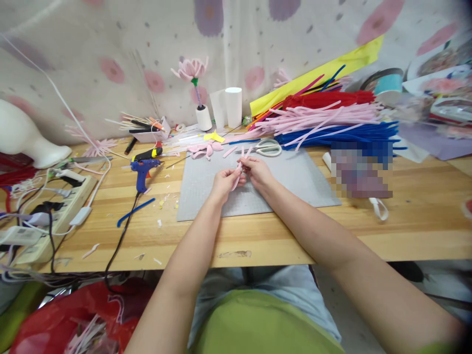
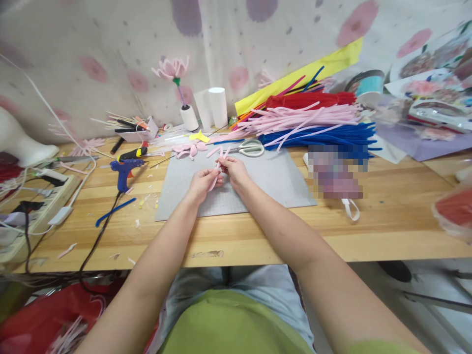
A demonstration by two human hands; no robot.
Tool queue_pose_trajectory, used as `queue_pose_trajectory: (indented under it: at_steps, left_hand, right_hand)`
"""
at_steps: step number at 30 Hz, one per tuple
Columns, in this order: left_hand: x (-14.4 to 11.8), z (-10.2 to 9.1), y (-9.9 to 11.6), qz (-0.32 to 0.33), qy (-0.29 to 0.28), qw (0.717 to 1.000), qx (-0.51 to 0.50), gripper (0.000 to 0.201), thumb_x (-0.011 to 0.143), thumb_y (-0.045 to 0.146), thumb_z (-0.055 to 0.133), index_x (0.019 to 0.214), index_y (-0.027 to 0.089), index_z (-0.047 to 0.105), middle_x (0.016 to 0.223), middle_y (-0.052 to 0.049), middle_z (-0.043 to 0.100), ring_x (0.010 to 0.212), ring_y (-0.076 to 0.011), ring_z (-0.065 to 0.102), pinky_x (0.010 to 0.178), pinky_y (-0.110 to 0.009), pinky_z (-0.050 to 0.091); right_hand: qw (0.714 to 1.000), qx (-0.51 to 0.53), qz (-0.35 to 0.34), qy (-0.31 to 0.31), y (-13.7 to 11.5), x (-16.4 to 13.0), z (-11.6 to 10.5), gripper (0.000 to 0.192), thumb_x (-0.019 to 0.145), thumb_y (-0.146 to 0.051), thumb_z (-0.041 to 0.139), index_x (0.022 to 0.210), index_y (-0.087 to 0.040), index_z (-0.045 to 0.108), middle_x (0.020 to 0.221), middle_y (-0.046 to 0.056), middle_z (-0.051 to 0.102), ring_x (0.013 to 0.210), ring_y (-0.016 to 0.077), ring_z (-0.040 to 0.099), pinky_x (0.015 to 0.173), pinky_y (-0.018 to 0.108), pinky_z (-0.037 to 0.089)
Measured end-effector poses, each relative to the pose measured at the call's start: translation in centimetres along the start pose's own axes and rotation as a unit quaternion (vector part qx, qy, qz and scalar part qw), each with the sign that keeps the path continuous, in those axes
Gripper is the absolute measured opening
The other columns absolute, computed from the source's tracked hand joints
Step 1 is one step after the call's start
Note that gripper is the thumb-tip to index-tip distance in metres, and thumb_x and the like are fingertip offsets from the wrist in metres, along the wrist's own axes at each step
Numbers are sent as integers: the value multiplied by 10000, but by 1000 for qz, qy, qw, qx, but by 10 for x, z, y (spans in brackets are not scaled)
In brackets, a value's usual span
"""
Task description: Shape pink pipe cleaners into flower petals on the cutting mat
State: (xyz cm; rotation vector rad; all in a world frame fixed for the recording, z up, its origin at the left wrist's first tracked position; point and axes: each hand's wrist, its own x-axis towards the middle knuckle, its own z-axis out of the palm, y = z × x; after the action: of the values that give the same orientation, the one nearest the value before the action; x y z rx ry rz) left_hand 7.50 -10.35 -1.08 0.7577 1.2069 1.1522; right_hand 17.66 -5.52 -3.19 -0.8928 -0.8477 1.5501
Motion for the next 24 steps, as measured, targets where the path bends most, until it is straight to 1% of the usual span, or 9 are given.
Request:
queue_pose_trajectory:
  at_steps: [3, 7, 10, 14, 16, 18, 21, 24]
  left_hand:
    - [0, 3, 0, -3, 10, 1000, -9, 156, 701, 205, 661, 652, 95, 562, 517, -16, 611, 443, -91, 568, 562, -251, 498]
    - [-1, 1, -2, 4, 9, 1000, -22, 137, 721, 189, 636, 650, 97, 563, 519, -15, 608, 451, -95, 576, 598, -272, 511]
    - [-3, -3, -2, 3, -6, 999, -32, 132, 705, 203, 656, 680, 98, 582, 572, -32, 634, 522, -113, 614, 637, -286, 521]
    - [-2, -7, 2, -13, -57, 997, -42, 155, 722, 245, 642, 781, 103, 626, 654, -52, 666, 585, -126, 637, 647, -286, 528]
    - [0, -6, 3, -18, -49, 998, -44, 129, 755, 226, 598, 756, 99, 625, 622, -45, 657, 552, -114, 624, 642, -284, 529]
    - [1, -5, 4, -14, -26, 998, -48, 122, 779, 177, 553, 706, 96, 609, 576, -30, 637, 506, -94, 599, 630, -272, 527]
    - [2, -6, 5, -18, -18, 998, -53, 133, 796, 144, 512, 720, 95, 609, 583, -28, 635, 504, -81, 589, 603, -243, 522]
    - [1, -11, 8, -28, -14, 998, -55, 127, 793, 155, 518, 727, 91, 606, 594, -32, 628, 512, -79, 584, 568, -221, 513]
  right_hand:
    - [1000, 0, -7, 13, 1, 2, 1, 149, 567, -262, 693, 570, -153, 591, 542, -18, 539, 473, 53, 401, 492, 214, 333]
    - [1000, 1, -13, 8, 1, 3, 3, 149, 571, -266, 691, 580, -154, 594, 531, -25, 521, 471, 51, 399, 491, 211, 337]
    - [1000, -11, -8, -22, -1, 2, 2, 197, 564, -309, 713, 596, -155, 594, 543, -24, 528, 489, 56, 435, 493, 206, 354]
    - [996, -28, 30, -81, -4, -1, 0, 299, 545, -405, 735, 652, -162, 598, 544, -31, 515, 473, 65, 446, 440, 205, 346]
    - [994, -30, 33, -100, -4, -2, -1, 332, 533, -422, 745, 687, -161, 610, 555, -31, 522, 473, 64, 444, 432, 202, 347]
    - [994, -35, 25, -105, -4, -3, 0, 353, 521, -427, 752, 710, -158, 624, 573, -27, 536, 495, 64, 458, 447, 198, 362]
    - [994, -53, 15, -92, -3, -5, 2, 361, 525, -455, 737, 683, -154, 617, 569, -24, 537, 505, 65, 460, 457, 198, 362]
    - [993, -86, -10, -76, -2, -6, 3, 336, 545, -457, 714, 632, -160, 581, 577, -22, 543, 514, 68, 456, 458, 200, 352]
